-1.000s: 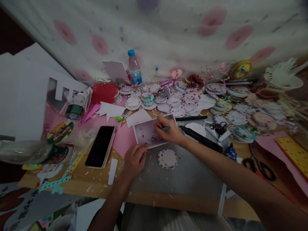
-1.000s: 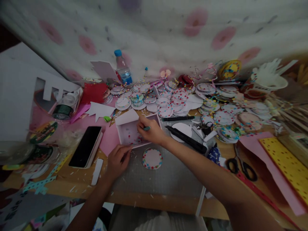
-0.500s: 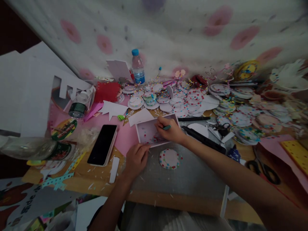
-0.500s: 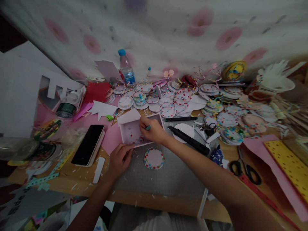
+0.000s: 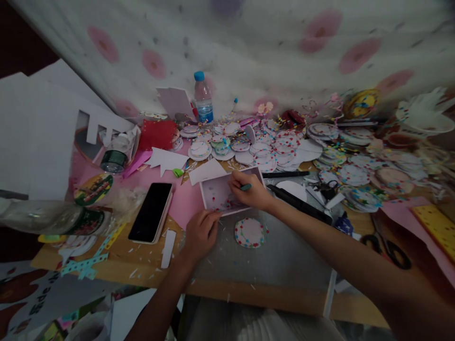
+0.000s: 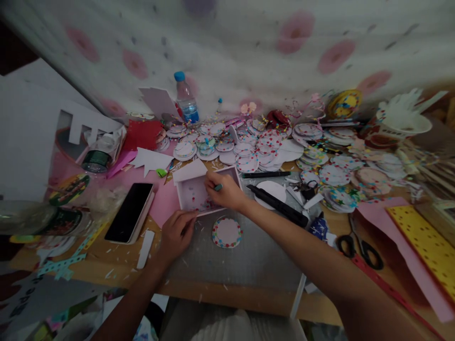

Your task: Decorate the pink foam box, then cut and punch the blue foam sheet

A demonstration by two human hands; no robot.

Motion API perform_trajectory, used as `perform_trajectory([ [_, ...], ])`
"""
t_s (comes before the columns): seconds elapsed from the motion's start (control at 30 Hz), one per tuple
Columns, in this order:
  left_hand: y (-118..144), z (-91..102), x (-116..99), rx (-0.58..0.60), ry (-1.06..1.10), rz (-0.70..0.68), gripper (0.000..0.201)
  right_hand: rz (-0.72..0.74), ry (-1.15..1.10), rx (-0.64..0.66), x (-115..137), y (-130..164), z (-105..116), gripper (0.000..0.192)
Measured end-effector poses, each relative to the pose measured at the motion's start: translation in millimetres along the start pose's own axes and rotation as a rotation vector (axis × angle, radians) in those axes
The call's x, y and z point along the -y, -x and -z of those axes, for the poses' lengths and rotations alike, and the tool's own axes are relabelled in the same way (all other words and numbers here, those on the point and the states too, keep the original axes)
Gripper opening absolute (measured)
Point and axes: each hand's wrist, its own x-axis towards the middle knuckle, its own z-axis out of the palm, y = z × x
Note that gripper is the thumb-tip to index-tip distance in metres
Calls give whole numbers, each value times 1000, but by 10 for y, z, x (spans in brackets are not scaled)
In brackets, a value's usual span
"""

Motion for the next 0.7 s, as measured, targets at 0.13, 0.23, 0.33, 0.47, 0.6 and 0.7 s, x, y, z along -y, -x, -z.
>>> perform_trajectory([
  [0.13,-8,-4,-2,-6,3,8,20,-2,-23,4,5,-13,9,25],
  [0.23,-4,-10,2,-5,5,13,20,-11,-44,1,20,-27,23,25],
  [0.33,12,-20,14,-7,6,10,22,-19,-76,-1,38,-30,31,26],
  [0.47,35,-29,31,-13,13,-11,24,-47,-141,-7,71,-9,15,26],
  [0.6,49,-32,44,-16,15,-38,27,-107,-247,6,156,26,66,28],
  [0.7,57,-36,51,-21,7,-47,29,-141,-302,47,238,52,262,28],
])
